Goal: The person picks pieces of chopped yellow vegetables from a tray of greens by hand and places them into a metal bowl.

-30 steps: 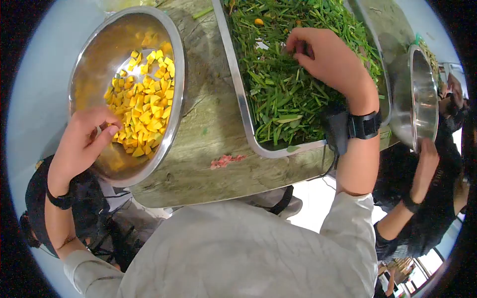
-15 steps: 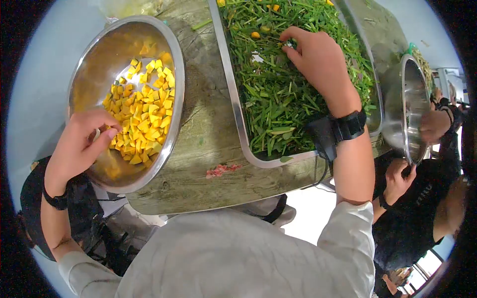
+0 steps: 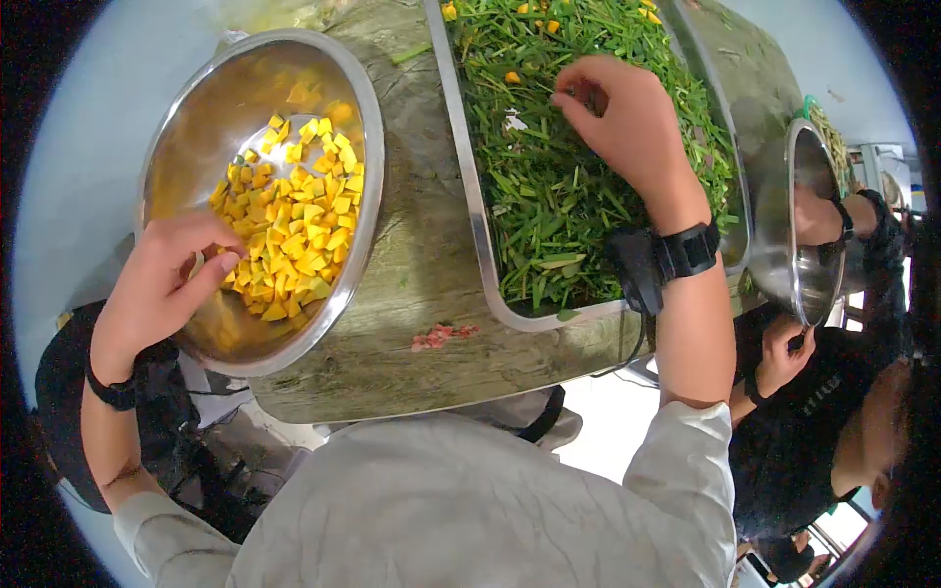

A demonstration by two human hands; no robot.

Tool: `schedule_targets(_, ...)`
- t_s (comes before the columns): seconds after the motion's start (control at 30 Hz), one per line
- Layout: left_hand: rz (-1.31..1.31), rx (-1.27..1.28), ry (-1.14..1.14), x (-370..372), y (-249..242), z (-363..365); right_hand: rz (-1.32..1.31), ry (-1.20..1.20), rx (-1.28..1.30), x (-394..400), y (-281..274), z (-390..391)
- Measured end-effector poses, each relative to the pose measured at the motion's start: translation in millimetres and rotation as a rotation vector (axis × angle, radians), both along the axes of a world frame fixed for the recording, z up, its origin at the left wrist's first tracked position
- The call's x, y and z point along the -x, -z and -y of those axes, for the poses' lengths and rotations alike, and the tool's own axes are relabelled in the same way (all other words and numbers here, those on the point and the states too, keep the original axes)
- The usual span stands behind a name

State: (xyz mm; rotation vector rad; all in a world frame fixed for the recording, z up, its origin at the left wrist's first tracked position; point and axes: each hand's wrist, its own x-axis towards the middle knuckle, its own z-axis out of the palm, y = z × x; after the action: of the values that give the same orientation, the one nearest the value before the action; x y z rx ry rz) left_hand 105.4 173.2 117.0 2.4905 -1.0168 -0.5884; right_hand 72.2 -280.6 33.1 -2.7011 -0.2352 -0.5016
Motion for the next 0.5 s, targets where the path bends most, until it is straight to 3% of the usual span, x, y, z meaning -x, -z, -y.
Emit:
schedule_targets(0.03,0.0,0.017,0.002,1,1,-1,0.152,-0.056,-0.05,-1,4,0)
schedule_targets(0.13,0.008,0.034,0.032,1,1,0,0.234,-0.214,-0.058,-7,18,2)
schedule_targets(0.23,0.014,0.015,0.075,-1,-3,-1,-0.09,-0.203,-0.075,0,7,7)
schedule_targets(0.33,-0.01,-0.004,0.04,3,-6,-4,-0.439,-0.019,-0.067,7,-12,1)
schedule_targets(0.43,-0.025,-0.039,-0.021,7,-9,-4,-0.417,0.033,-0.106,7,-14,0)
schedule_targets(0.5,-0.003,0.037,-0.021,8,-5,-3,-0.232,-0.088,-0.2,4,-5,0)
